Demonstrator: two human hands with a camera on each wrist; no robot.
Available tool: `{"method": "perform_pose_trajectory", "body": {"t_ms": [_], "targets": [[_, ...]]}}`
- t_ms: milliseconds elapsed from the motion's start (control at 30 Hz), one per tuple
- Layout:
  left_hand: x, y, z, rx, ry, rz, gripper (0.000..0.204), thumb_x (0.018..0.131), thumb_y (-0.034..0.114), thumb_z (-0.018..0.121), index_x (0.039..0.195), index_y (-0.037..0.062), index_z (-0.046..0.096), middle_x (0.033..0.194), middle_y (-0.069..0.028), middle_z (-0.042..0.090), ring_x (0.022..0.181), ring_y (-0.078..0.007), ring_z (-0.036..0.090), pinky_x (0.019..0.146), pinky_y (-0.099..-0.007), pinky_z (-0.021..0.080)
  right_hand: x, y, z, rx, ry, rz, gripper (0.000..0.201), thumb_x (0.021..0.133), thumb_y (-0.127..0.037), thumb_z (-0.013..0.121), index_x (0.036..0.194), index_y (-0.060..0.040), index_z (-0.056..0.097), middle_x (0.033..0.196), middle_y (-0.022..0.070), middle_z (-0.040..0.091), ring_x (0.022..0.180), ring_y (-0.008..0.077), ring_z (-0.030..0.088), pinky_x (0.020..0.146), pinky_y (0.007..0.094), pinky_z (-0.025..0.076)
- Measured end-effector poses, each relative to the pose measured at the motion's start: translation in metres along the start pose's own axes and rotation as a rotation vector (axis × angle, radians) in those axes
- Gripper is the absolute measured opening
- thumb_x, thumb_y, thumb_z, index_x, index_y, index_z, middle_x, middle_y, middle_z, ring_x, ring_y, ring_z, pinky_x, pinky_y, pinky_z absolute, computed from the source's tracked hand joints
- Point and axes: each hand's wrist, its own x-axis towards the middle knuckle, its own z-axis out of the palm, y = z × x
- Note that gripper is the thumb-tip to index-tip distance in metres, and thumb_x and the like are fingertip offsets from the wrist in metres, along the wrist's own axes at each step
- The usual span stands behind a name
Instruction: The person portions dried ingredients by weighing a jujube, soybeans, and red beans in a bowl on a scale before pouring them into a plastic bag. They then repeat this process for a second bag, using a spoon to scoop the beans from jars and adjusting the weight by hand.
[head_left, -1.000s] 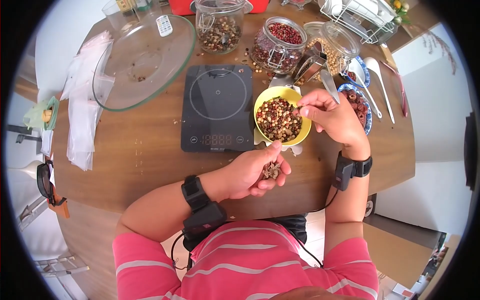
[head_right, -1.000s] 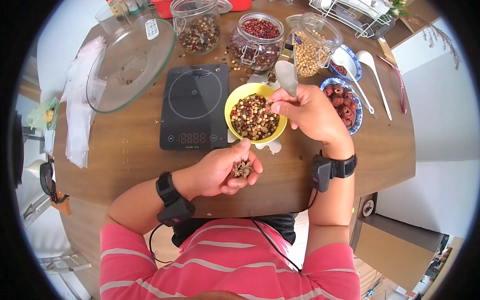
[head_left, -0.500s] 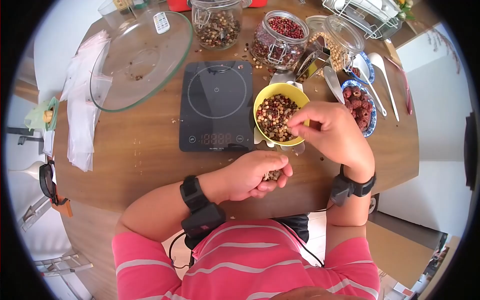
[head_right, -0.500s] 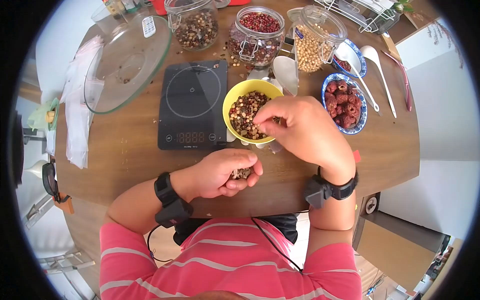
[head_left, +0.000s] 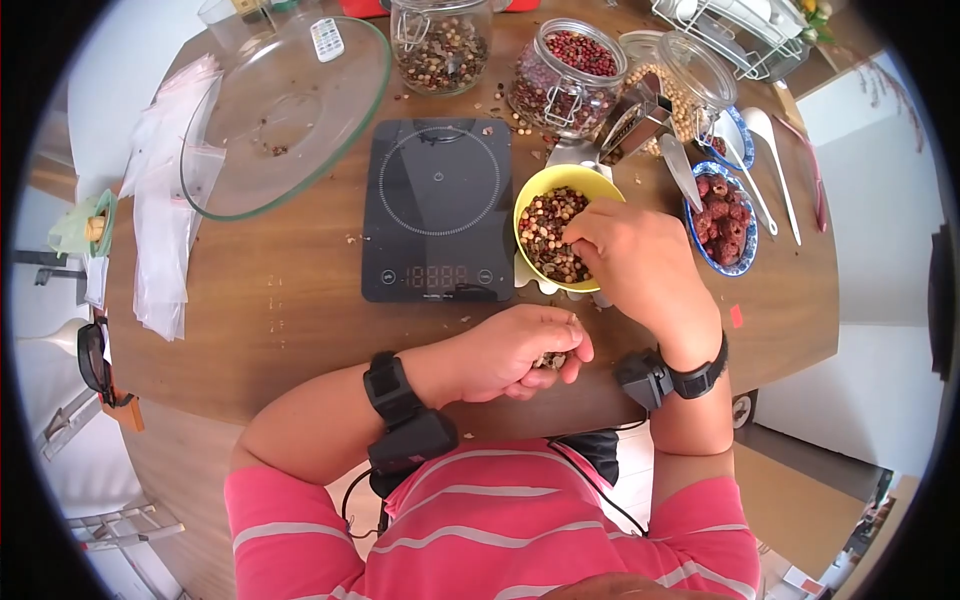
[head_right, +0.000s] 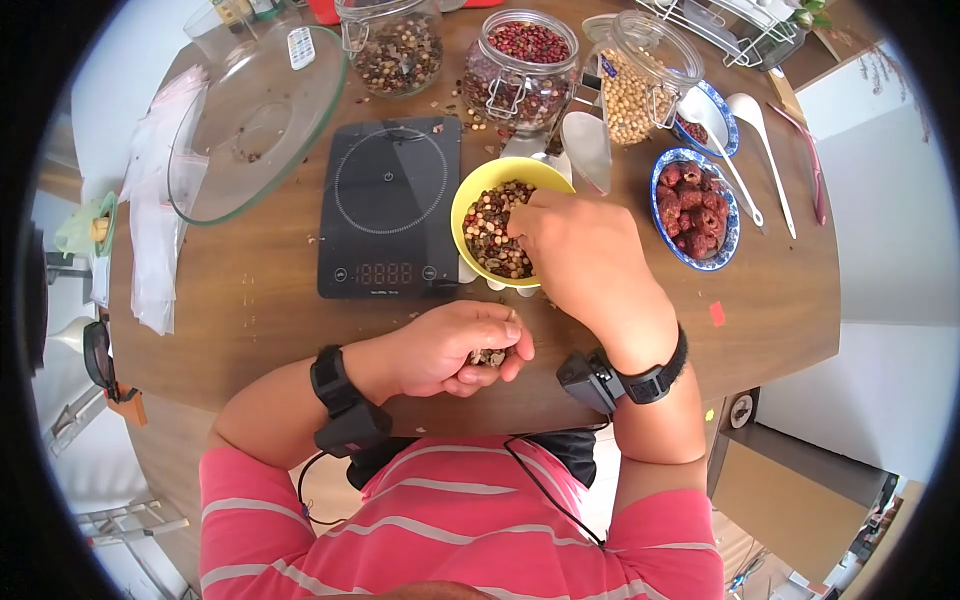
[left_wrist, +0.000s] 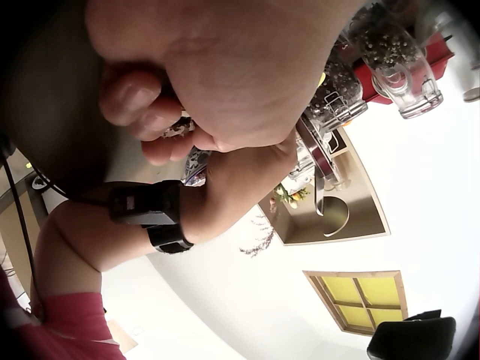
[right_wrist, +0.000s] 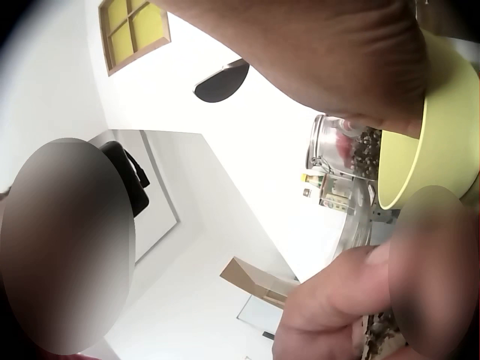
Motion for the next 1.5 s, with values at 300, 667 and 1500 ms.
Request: {"method": "perform_pose_trajectory", "body": {"t_ms": [300, 667, 1500], "targets": [[0.000, 0.000, 0.001, -0.025, 0.011, -0.002, 0.030, 0.110, 0.031, 0.050, 0.108, 0.0045, 0.064, 0.090, -0.0067, 0.061, 0.059, -0.0050, 0.039, 0.046, -0.0219, 0.029, -0.001, 0.001, -0.006, 0.140, 0.107, 0.013, 0.013, 0.084, -0.005, 0.074, 0.097, -0.0081, 0.072, 0.096, 0.0103, 0.072, 0.085, 0.0348, 0.070, 0.073, 0.0434, 0.056], [0.000, 0.000, 0.002, 0.006, 0.006, 0.004, 0.030, 0.109, 0.029, 0.051, 0.106, 0.0027, 0.065, 0.089, -0.0070, 0.062, 0.058, -0.0049, 0.040, 0.045, -0.0220, 0.030, 0.001, -0.008, -0.008, 0.243, -0.065, -0.068, 0.020, 0.087, -0.011, 0.071, 0.107, -0.0105, 0.076, 0.102, 0.0113, 0.073, 0.096, 0.0344, 0.070, 0.081, 0.0474, 0.056], [0.000, 0.000, -0.001, -0.062, 0.052, 0.029, 0.027, 0.106, 0.023, 0.051, 0.114, 0.0016, 0.066, 0.092, -0.0093, 0.062, 0.058, -0.0070, 0.039, 0.045, -0.0233, 0.030, -0.005, 0.005, -0.032, 0.732, -0.024, 0.171, 0.014, 0.088, -0.004, 0.074, 0.102, -0.0042, 0.075, 0.090, 0.0162, 0.075, 0.079, 0.0281, 0.075, 0.070, 0.0353, 0.057]]}}
